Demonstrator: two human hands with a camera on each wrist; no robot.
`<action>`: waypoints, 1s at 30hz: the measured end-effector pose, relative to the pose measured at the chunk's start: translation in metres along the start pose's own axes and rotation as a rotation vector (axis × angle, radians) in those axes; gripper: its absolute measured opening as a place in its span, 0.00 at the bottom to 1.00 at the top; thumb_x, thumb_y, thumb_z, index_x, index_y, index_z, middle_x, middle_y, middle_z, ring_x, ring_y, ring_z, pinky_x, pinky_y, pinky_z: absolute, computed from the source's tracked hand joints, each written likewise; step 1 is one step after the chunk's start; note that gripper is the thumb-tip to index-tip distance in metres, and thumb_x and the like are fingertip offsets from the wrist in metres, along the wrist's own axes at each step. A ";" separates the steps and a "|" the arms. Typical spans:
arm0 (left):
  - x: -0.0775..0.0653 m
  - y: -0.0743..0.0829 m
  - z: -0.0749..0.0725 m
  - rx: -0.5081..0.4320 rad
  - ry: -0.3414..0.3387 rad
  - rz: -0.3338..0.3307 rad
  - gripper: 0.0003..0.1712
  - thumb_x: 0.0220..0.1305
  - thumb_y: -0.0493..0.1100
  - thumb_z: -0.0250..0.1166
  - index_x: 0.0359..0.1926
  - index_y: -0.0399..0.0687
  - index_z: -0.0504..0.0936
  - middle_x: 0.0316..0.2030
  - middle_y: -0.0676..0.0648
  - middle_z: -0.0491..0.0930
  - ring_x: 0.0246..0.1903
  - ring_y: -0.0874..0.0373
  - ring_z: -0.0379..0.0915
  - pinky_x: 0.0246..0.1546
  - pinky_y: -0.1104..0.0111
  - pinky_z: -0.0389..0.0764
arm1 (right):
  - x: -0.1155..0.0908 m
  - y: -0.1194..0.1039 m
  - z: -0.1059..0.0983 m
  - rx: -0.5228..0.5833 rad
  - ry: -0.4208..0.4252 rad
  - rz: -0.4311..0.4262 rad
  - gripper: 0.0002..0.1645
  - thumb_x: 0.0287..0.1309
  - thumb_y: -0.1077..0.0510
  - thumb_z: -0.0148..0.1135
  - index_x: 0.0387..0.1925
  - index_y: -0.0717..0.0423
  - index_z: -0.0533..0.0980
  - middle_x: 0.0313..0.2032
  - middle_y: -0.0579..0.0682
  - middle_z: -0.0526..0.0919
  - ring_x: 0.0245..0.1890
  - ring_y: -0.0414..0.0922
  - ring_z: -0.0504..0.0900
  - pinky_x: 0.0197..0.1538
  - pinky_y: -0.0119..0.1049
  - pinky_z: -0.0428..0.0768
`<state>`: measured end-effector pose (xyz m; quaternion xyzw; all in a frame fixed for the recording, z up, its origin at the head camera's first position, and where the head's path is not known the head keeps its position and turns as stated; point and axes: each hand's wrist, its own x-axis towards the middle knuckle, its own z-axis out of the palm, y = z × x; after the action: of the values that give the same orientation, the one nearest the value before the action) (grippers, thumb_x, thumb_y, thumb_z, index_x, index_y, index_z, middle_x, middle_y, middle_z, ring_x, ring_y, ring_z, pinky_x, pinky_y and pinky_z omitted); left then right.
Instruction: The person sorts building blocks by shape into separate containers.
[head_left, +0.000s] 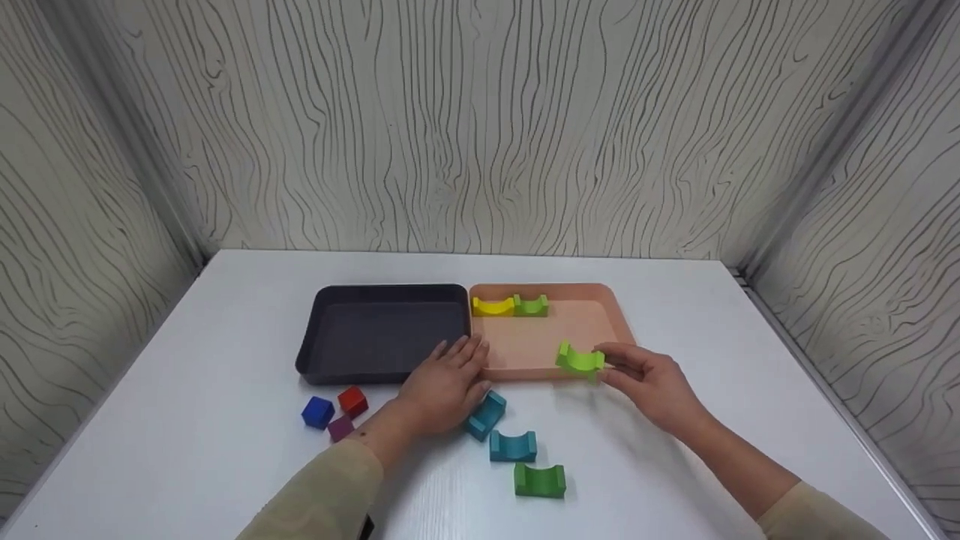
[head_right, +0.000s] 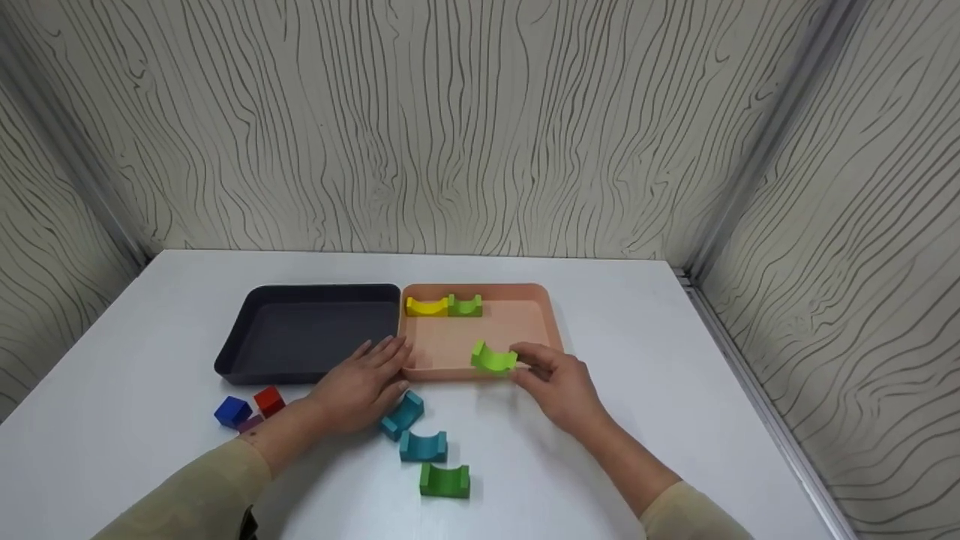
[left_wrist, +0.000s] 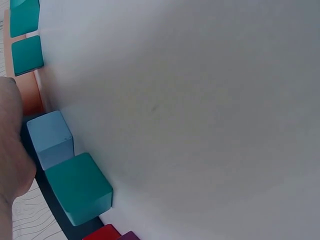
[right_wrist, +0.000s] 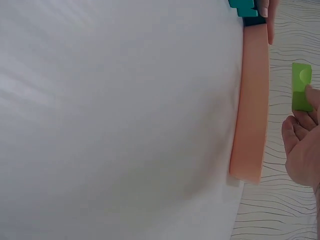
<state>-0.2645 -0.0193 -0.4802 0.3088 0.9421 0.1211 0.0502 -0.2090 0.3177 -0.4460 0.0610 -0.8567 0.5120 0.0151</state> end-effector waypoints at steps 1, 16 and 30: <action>0.000 0.000 0.000 -0.002 0.000 -0.002 0.41 0.84 0.63 0.48 0.86 0.51 0.51 0.85 0.49 0.46 0.83 0.51 0.43 0.81 0.47 0.47 | 0.003 -0.001 -0.002 -0.002 0.008 -0.002 0.25 0.69 0.62 0.71 0.66 0.59 0.80 0.62 0.57 0.84 0.62 0.50 0.84 0.58 0.30 0.82; 0.000 0.002 0.001 0.019 0.007 -0.014 0.40 0.84 0.63 0.47 0.86 0.52 0.52 0.85 0.50 0.48 0.83 0.51 0.44 0.81 0.48 0.47 | 0.041 0.001 -0.010 0.010 0.031 -0.030 0.26 0.71 0.61 0.69 0.67 0.65 0.78 0.63 0.61 0.83 0.64 0.56 0.82 0.58 0.27 0.81; 0.001 -0.001 0.003 0.021 0.009 -0.003 0.40 0.84 0.63 0.47 0.86 0.53 0.51 0.85 0.51 0.46 0.83 0.51 0.43 0.81 0.48 0.48 | 0.073 0.008 -0.013 -0.092 0.029 -0.036 0.25 0.75 0.62 0.64 0.69 0.64 0.76 0.63 0.62 0.82 0.66 0.57 0.80 0.62 0.33 0.81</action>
<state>-0.2659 -0.0189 -0.4838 0.3072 0.9440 0.1124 0.0430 -0.2825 0.3261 -0.4402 0.0682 -0.8777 0.4727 0.0394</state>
